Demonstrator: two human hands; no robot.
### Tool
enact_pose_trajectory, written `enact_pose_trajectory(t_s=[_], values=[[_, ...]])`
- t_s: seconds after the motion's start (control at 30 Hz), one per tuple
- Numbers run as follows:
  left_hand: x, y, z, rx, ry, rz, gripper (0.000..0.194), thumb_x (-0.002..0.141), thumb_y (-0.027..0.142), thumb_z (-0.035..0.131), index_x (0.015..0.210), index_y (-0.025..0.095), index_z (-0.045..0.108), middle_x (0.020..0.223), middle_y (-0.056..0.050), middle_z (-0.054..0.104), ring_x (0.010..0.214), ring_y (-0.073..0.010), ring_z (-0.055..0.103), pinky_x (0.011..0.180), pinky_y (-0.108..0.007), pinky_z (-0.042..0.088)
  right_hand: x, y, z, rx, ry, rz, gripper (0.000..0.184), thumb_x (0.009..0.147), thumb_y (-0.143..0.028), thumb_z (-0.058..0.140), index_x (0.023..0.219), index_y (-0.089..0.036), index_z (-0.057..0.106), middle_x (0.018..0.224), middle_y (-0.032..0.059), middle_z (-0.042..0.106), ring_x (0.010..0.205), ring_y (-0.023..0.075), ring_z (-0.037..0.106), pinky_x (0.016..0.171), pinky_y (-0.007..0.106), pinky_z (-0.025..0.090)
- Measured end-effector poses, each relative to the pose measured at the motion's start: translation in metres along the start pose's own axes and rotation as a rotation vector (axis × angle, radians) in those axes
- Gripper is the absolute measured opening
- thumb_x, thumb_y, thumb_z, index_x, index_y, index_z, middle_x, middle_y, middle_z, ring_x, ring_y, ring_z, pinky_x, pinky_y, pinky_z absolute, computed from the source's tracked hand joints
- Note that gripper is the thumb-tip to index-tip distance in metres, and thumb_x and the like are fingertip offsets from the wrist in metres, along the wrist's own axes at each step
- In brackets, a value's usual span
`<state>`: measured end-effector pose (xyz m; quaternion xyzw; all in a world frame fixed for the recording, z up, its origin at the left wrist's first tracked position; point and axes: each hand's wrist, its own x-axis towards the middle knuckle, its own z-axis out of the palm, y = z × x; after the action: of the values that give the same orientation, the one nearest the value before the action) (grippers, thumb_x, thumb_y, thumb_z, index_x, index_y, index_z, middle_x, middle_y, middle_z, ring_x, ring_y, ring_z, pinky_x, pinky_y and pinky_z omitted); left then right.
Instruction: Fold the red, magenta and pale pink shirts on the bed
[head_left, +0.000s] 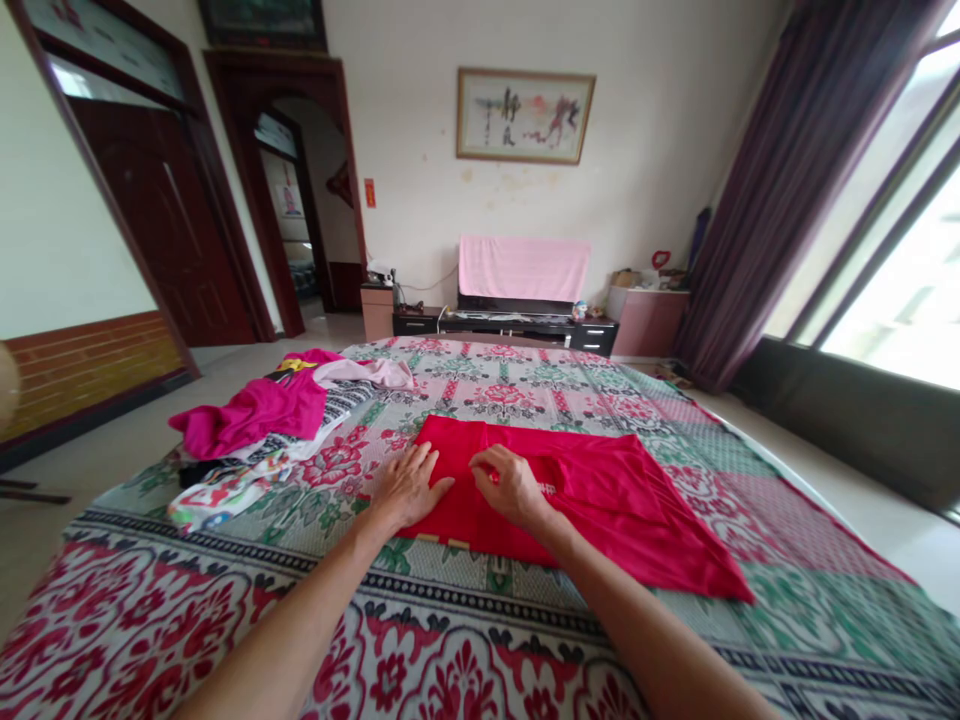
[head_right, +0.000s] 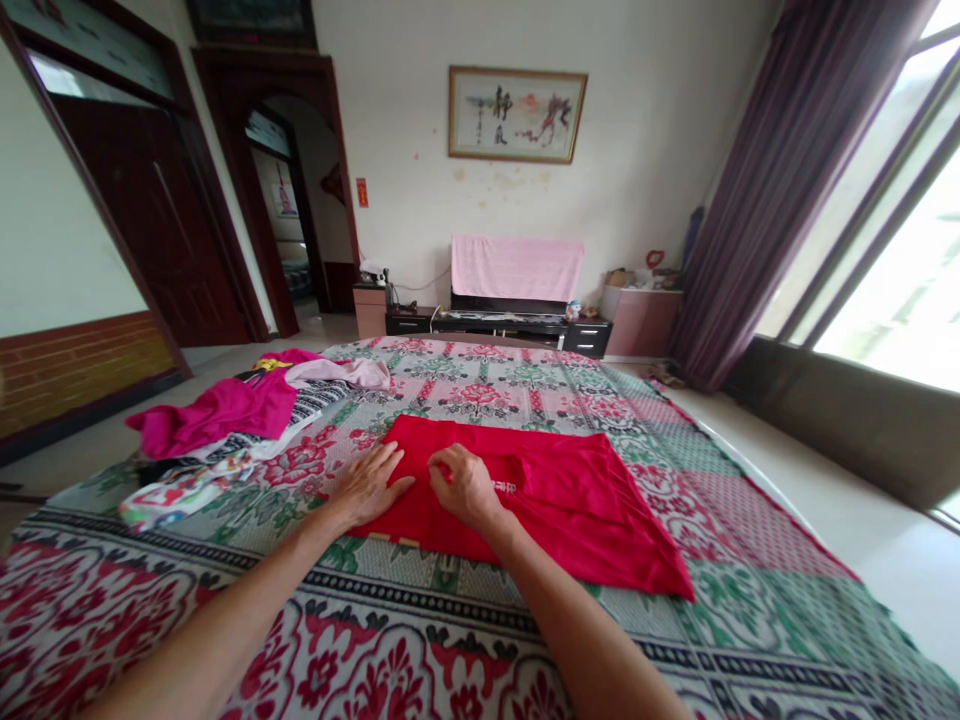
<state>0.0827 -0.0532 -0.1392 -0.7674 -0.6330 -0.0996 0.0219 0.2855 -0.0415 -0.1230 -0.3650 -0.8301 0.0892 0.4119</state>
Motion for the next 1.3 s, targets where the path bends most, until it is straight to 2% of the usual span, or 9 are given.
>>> enact_pose_trajectory(t_s=[0.07,0.2,0.43,0.6,0.73,0.83,0.93,1.03,1.3], values=[[0.000,0.000,0.001,0.000,0.008,-0.005,0.063,0.093,0.055,0.035,0.141,0.016,0.046,0.153,-0.013,0.035,0.141,-0.0287,0.031,0.112,-0.045,0.027,0.010,0.015,0.001,-0.142,0.033,0.157,0.015,0.076,-0.008,0.055,0.080,-0.018,0.066,0.081,0.0060,0.069,0.075,0.0176,0.063,0.071,0.026,0.046],[0.000,0.001,0.001,0.006,0.024,0.007,0.061,0.093,0.053,0.037,0.140,0.015,0.047,0.152,-0.013,0.036,0.140,-0.0288,0.032,0.112,-0.045,0.027,0.022,0.032,0.003,-0.272,-0.024,0.367,0.017,0.080,-0.013,0.054,0.084,-0.017,0.069,0.080,0.0076,0.071,0.074,0.0195,0.065,0.067,0.026,0.044],[-0.001,0.001,0.002,0.015,0.044,0.008,0.058,0.093,0.050,0.041,0.139,0.016,0.049,0.152,-0.013,0.038,0.139,-0.0288,0.034,0.112,-0.044,0.028,0.022,0.029,0.006,-0.329,-0.072,0.507,0.020,0.085,-0.028,0.055,0.088,-0.022,0.074,0.085,0.0074,0.074,0.078,0.0205,0.067,0.062,0.025,0.043],[0.000,0.005,-0.001,0.013,0.126,0.019,0.049,0.091,0.043,0.049,0.132,0.017,0.055,0.145,-0.013,0.046,0.134,-0.0280,0.042,0.108,-0.042,0.034,0.022,0.031,0.008,-0.361,-0.085,0.557,0.024,0.087,-0.032,0.052,0.093,-0.026,0.074,0.094,0.0041,0.074,0.085,0.0189,0.067,0.066,0.024,0.043],[0.012,0.026,-0.017,-0.050,0.220,0.115,0.033,0.090,0.033,0.050,0.114,0.017,0.066,0.115,-0.010,0.066,0.108,-0.0213,0.059,0.100,-0.033,0.041,0.021,0.031,0.009,-0.370,-0.089,0.580,0.025,0.087,-0.034,0.051,0.093,-0.027,0.074,0.095,0.0035,0.074,0.086,0.0184,0.067,0.068,0.024,0.043],[0.024,0.047,-0.026,-0.073,0.212,0.083,0.027,0.090,0.033,0.050,0.103,0.018,0.069,0.098,-0.008,0.067,0.097,-0.0198,0.061,0.091,-0.030,0.045,0.020,0.030,0.009,-0.370,-0.101,0.572,0.025,0.088,-0.035,0.050,0.094,-0.026,0.073,0.094,0.0038,0.073,0.085,0.0180,0.066,0.067,0.024,0.043],[0.031,0.063,-0.024,-0.075,0.134,-0.029,0.029,0.087,0.040,0.055,0.098,0.017,0.069,0.096,-0.009,0.067,0.095,-0.0211,0.062,0.084,-0.030,0.046,0.020,0.029,0.007,-0.367,-0.126,0.568,0.026,0.089,-0.034,0.049,0.095,-0.026,0.073,0.095,0.0043,0.072,0.086,0.0173,0.065,0.069,0.024,0.043],[0.031,0.070,-0.017,-0.052,0.086,-0.087,0.027,0.086,0.036,0.055,0.098,0.016,0.068,0.098,-0.010,0.067,0.097,-0.0224,0.062,0.084,-0.031,0.046,0.019,0.030,0.006,-0.369,-0.145,0.556,0.028,0.090,-0.034,0.047,0.096,-0.025,0.073,0.097,0.0050,0.072,0.087,0.0169,0.065,0.071,0.024,0.043],[0.036,0.063,-0.003,-0.104,0.151,-0.114,0.024,0.087,0.025,0.049,0.097,0.019,0.070,0.096,-0.009,0.069,0.093,-0.0214,0.064,0.080,-0.030,0.045,0.019,0.031,0.008,-0.396,-0.156,0.530,0.026,0.087,-0.033,0.051,0.099,-0.028,0.073,0.099,0.0040,0.071,0.087,0.0171,0.064,0.068,0.023,0.042]])
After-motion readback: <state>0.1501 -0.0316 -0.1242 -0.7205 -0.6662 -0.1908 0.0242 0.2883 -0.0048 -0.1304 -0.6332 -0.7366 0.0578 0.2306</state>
